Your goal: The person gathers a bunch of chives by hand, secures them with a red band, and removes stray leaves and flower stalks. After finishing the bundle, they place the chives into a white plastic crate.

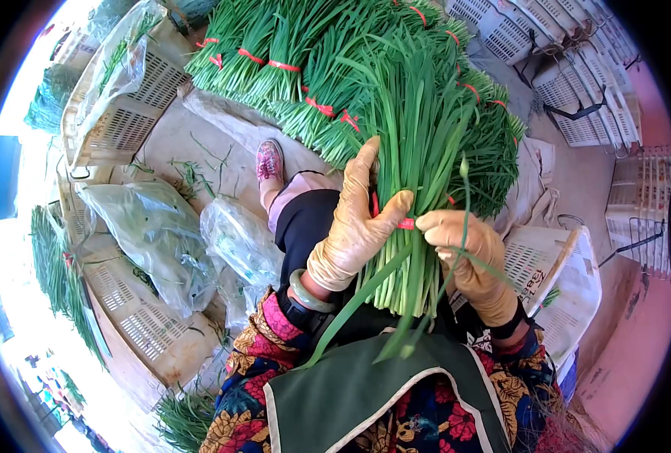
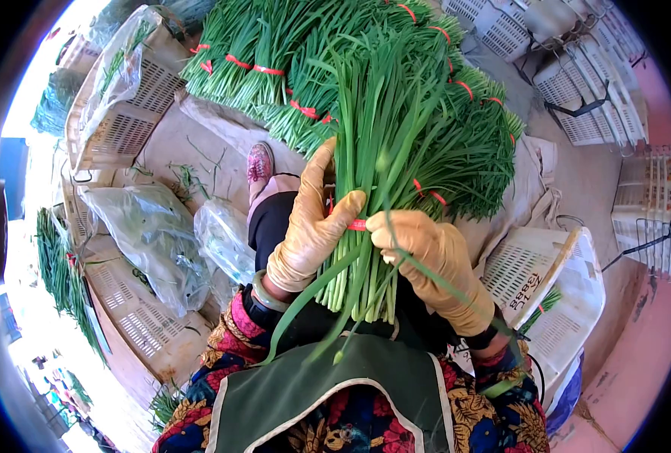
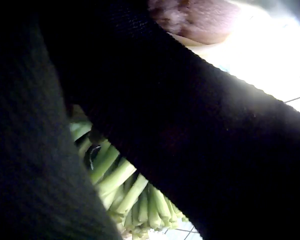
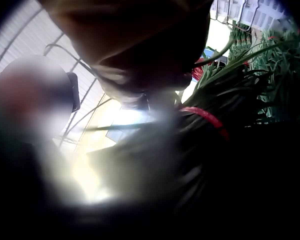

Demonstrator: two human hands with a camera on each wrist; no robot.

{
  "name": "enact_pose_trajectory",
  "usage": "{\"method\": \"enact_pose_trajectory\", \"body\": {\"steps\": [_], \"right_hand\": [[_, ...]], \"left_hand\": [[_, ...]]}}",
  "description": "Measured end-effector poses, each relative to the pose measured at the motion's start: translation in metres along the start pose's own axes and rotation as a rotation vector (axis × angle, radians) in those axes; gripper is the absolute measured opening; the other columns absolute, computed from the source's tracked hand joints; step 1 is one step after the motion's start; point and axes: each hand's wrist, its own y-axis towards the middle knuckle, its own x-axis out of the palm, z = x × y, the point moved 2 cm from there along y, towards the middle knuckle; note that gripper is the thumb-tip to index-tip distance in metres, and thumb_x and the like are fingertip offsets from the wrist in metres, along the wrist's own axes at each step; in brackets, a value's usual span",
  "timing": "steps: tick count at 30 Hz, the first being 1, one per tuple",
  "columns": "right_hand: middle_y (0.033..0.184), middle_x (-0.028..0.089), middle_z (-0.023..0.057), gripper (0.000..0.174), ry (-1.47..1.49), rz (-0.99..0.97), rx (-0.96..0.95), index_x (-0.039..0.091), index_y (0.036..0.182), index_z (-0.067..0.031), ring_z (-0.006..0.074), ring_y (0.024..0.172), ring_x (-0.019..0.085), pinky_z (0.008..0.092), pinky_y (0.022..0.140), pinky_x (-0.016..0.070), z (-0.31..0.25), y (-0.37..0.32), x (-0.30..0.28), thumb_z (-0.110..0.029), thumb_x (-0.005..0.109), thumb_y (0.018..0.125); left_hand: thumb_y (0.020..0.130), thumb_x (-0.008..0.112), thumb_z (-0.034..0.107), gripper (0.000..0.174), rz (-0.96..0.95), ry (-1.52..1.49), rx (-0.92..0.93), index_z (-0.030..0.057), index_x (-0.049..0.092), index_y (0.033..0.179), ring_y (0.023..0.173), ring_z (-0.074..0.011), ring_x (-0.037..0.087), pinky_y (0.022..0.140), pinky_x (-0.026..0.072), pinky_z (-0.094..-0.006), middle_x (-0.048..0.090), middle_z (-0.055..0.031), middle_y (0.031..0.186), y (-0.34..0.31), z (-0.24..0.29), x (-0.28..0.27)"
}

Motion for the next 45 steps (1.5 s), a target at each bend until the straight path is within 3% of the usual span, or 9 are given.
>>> {"method": "enact_pose_trajectory", "body": {"steps": [4, 8, 14, 22, 25, 28, 33, 40, 45], "right_hand": [[0.104, 0.064, 0.014, 0.022, 0.117, -0.083, 0.234, 0.057, 0.106, -0.0068, 0.021, 0.066, 0.065, 0.028, 0.056, 0.0529, -0.003, -0.021, 0.007, -0.002, 0.061, 0.085], [0.103, 0.065, 0.0134, 0.022, -0.112, -0.022, -0.096, 0.058, 0.106, -0.0049, 0.0173, 0.061, 0.062, 0.0259, 0.055, 0.0509, 0.0, -0.008, 0.005, -0.002, 0.061, 0.084], [0.08, 0.065, 0.0055, 0.022, 0.438, 0.353, 0.554, 0.061, 0.102, -0.0031, 0.0034, 0.043, 0.042, 0.0189, 0.042, 0.0322, 0.011, 0.007, 0.012, -0.021, 0.047, 0.1], [0.077, 0.059, 0.0018, 0.017, 0.269, -0.061, 0.685, 0.061, 0.095, -0.0019, 0.0055, 0.052, 0.047, 0.0212, 0.045, 0.0352, 0.025, 0.045, -0.01, -0.019, 0.06, 0.093], [0.072, 0.061, -0.0004, 0.016, 0.148, -0.114, 0.437, 0.066, 0.101, -0.0041, 0.0006, 0.042, 0.033, 0.0184, 0.039, 0.0243, 0.025, 0.052, -0.01, -0.017, 0.058, 0.095], [0.088, 0.062, 0.0051, 0.018, 0.319, -0.387, 0.194, 0.064, 0.108, -0.0019, 0.0051, 0.058, 0.044, 0.019, 0.049, 0.0346, 0.028, 0.072, -0.01, -0.011, 0.055, 0.095], [0.096, 0.064, 0.0093, 0.032, -0.271, -0.542, -0.426, 0.055, 0.118, 0.0021, 0.014, 0.071, 0.06, 0.0244, 0.061, 0.0494, -0.032, 0.115, -0.004, -0.016, 0.06, 0.092], [0.08, 0.037, 0.0037, 0.018, 0.947, 0.147, 0.563, 0.043, 0.091, -0.0047, 0.0124, 0.065, 0.039, 0.0206, 0.058, 0.0331, 0.047, 0.044, -0.055, -0.019, 0.052, 0.094], [0.086, 0.045, 0.005, 0.019, 0.793, 0.225, 0.859, 0.049, 0.099, -0.0042, 0.0113, 0.067, 0.042, 0.0178, 0.056, 0.0325, 0.044, 0.017, -0.042, -0.023, 0.048, 0.097]], "left_hand": [[0.087, 0.067, 0.013, 0.076, -0.025, 0.088, 0.024, -0.0002, 0.021, 0.147, 0.124, -0.0185, 0.042, 0.105, 0.0343, -0.0322, 0.043, -0.0119, 0.135, -0.001, 0.004, -0.003], [0.084, 0.069, 0.01, 0.074, 0.02, 0.1, 0.033, -0.0023, 0.026, 0.143, 0.12, -0.0232, 0.044, 0.104, 0.0347, -0.033, 0.044, -0.0147, 0.127, 0.0, 0.002, -0.003], [0.082, 0.072, 0.012, 0.076, 0.032, 0.069, 0.086, -0.004, 0.027, 0.141, 0.117, -0.023, 0.047, 0.101, 0.0378, -0.0327, 0.045, -0.0158, 0.126, -0.004, 0.001, 0.006], [0.076, 0.081, 0.024, 0.092, -0.072, 0.256, 0.163, -0.0011, 0.025, 0.145, 0.12, -0.0199, 0.046, 0.103, 0.0372, -0.0323, 0.047, -0.0127, 0.131, -0.003, 0.004, 0.001], [0.07, 0.084, 0.025, 0.091, -0.074, 0.266, 0.092, -0.0036, 0.031, 0.139, 0.114, -0.0226, 0.048, 0.099, 0.0402, -0.0331, 0.047, -0.0137, 0.122, 0.0, 0.009, 0.003], [0.062, 0.086, 0.027, 0.096, -0.119, 0.189, -0.023, -0.0044, 0.033, 0.136, 0.112, -0.0312, 0.046, 0.098, 0.0399, -0.0372, 0.044, -0.0187, 0.117, 0.002, 0.005, 0.011], [0.059, 0.087, 0.028, 0.093, -0.193, 0.116, -0.068, -0.0004, 0.038, 0.133, 0.109, -0.0332, 0.047, 0.095, 0.0416, -0.0383, 0.045, -0.0188, 0.114, 0.004, 0.005, 0.019], [0.064, 0.086, 0.033, 0.1, 0.043, 0.346, 0.095, -0.007, 0.032, 0.138, 0.115, -0.0325, 0.042, 0.102, 0.0361, -0.0387, 0.042, -0.0221, 0.121, -0.005, 0.002, -0.004], [0.057, 0.087, 0.037, 0.107, 0.147, 0.529, 0.088, -0.0063, 0.031, 0.137, 0.113, -0.0383, 0.041, 0.098, 0.0382, -0.0414, 0.041, -0.0254, 0.117, -0.005, 0.012, -0.004]]}}
